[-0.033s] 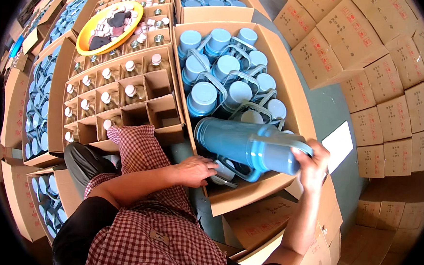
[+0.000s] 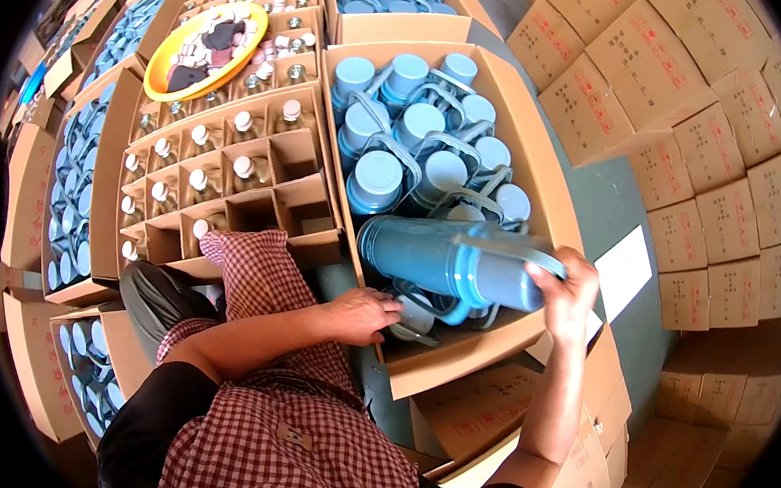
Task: The person assembles blue plastic cups by inserting a metal inner liner into the cup body and securing it with a lid. The person works in a warehouse setting, picking up components from cardboard boxes and placing the finished cups into a designated box.
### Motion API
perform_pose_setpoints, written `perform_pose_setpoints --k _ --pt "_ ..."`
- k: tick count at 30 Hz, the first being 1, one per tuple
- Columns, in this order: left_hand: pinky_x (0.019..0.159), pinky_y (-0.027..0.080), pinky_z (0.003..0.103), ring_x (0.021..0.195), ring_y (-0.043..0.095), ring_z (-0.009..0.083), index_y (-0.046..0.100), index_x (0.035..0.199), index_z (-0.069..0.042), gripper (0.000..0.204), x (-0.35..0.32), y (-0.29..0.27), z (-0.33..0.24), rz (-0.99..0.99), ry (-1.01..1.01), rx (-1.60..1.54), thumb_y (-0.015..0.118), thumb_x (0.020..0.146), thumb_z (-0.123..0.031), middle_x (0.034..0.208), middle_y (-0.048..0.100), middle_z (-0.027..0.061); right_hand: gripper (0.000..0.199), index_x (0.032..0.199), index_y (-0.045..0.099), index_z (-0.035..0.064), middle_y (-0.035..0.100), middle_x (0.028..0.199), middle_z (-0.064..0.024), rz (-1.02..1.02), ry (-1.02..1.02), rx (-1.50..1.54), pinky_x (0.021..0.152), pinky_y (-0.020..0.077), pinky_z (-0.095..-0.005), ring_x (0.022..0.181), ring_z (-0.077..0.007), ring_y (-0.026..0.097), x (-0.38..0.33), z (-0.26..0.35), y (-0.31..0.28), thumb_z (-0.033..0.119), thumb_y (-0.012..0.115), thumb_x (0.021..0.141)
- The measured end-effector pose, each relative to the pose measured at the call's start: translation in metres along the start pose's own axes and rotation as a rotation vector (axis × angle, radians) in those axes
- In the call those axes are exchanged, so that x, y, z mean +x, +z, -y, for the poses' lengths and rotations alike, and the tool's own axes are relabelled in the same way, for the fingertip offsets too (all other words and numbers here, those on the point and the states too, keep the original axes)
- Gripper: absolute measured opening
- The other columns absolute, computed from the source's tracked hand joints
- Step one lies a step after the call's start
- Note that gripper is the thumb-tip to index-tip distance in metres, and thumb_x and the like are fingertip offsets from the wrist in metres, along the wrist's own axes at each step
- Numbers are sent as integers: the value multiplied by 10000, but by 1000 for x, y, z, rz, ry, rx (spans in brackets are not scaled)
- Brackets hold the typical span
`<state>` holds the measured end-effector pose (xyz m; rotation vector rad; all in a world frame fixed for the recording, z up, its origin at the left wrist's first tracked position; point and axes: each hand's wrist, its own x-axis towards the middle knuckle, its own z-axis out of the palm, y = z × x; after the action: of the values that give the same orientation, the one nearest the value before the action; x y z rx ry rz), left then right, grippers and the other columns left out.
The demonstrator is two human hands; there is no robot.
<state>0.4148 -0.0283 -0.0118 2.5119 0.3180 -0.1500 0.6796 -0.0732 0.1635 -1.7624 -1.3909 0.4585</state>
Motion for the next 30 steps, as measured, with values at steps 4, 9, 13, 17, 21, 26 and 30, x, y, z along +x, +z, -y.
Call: perform_pose_setpoints --k 4,9,13,17,21,26,30 --pt "895 475 423 1074 572 307 593 1077 -26 435 -5 10 -6 63 -90 -80 707 732 -265 1141 595 146 252 627 499 39 514 656 -142 330 -764 -453 566 407 -432 638 -352 510 42 16 83 167 711 582" --pt "682 514 462 741 628 364 648 746 -52 238 18 46 18 -370 91 -148 692 590 -227 750 639 152 179 639 558 105 538 699 -70 698 -970 -563 687 446 -416 729 -279 546 41 -6 158 136 710 550" --pt "853 454 456 971 567 341 645 823 -13 292 8 58 29 -409 210 -130 701 636 -229 922 611 130 285 786 706 128 669 852 -85 845 -736 -441 789 488 -398 865 -318 611 46 -76 195 130 791 514" --pt "835 496 429 970 616 282 668 892 -75 287 1 53 37 -447 242 41 715 651 -223 1053 646 121 495 913 672 75 642 1069 -146 466 -482 -100 924 446 -406 1057 -333 573 59 -42 180 -25 745 433" --pt "934 458 464 1069 605 268 672 984 -130 400 -5 55 48 -531 193 -132 736 618 -276 1146 642 110 841 1236 516 13 488 1301 -226 116 -330 -546 1050 331 -462 1224 -391 440 90 -145 176 34 746 427" --pt "888 452 444 1093 539 360 596 1069 -37 375 -80 18 40 -543 -14 -368 669 743 -206 1230 539 177 414 1004 668 109 679 969 -155 287 -278 -869 760 504 -447 866 -374 637 82 -171 163 426 678 737" --pt "875 463 433 1071 550 365 571 1102 -36 394 -101 24 40 -553 -82 -339 669 753 -188 1238 534 178 335 935 684 112 674 917 -181 347 -35 -1044 728 508 -472 859 -362 646 39 -92 171 407 633 782"
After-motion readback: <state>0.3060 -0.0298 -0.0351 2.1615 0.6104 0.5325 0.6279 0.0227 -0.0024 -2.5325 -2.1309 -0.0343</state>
